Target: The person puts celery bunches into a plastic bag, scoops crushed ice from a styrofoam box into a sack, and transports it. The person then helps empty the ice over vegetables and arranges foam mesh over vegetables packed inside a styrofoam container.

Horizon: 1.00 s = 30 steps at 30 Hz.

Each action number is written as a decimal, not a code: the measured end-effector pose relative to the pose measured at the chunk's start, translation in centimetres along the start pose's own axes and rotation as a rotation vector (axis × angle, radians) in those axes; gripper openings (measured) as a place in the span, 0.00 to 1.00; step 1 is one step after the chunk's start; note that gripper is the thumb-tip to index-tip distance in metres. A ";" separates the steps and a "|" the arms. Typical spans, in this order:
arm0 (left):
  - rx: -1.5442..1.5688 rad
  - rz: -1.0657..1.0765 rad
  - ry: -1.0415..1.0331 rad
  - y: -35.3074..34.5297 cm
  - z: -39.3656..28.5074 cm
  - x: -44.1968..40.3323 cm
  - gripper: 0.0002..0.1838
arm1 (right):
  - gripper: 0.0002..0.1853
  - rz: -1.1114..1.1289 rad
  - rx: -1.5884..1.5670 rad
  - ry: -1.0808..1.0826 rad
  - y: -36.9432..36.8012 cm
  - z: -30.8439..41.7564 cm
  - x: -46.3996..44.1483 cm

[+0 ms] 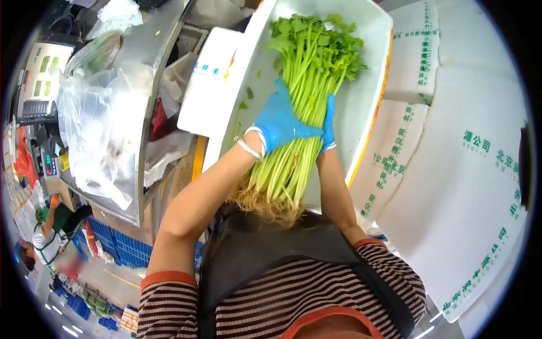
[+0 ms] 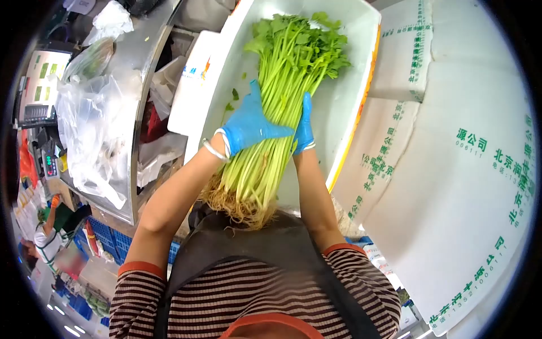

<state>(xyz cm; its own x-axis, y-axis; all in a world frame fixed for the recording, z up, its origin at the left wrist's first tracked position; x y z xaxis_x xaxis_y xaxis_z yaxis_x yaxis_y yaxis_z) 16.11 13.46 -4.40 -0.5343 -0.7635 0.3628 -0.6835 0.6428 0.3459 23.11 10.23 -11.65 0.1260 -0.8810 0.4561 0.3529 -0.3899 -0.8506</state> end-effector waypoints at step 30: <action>-0.438 -0.203 -0.143 11.5 0.4 35.2 0.71 | 0.39 0.514 0.116 0.104 -16.8 -23.7 12.1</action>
<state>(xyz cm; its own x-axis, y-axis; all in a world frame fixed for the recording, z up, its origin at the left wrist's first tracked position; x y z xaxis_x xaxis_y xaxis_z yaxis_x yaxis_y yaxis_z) -10.73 -6.05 11.95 -0.4959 -0.8573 0.1386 -0.5246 0.4229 0.7389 -3.23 -0.24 1.97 0.2194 -0.9746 -0.0450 0.3711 0.1260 -0.9200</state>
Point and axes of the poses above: each hand's wrist, its own x-axis away from the middle knuckle, its own y-axis out of the back of the hand, z = x × y, the point moved 10 cm from there along -x, towards the middle knuckle, and after that the axes turned 10 degrees about -x, right-handed, at the moved point
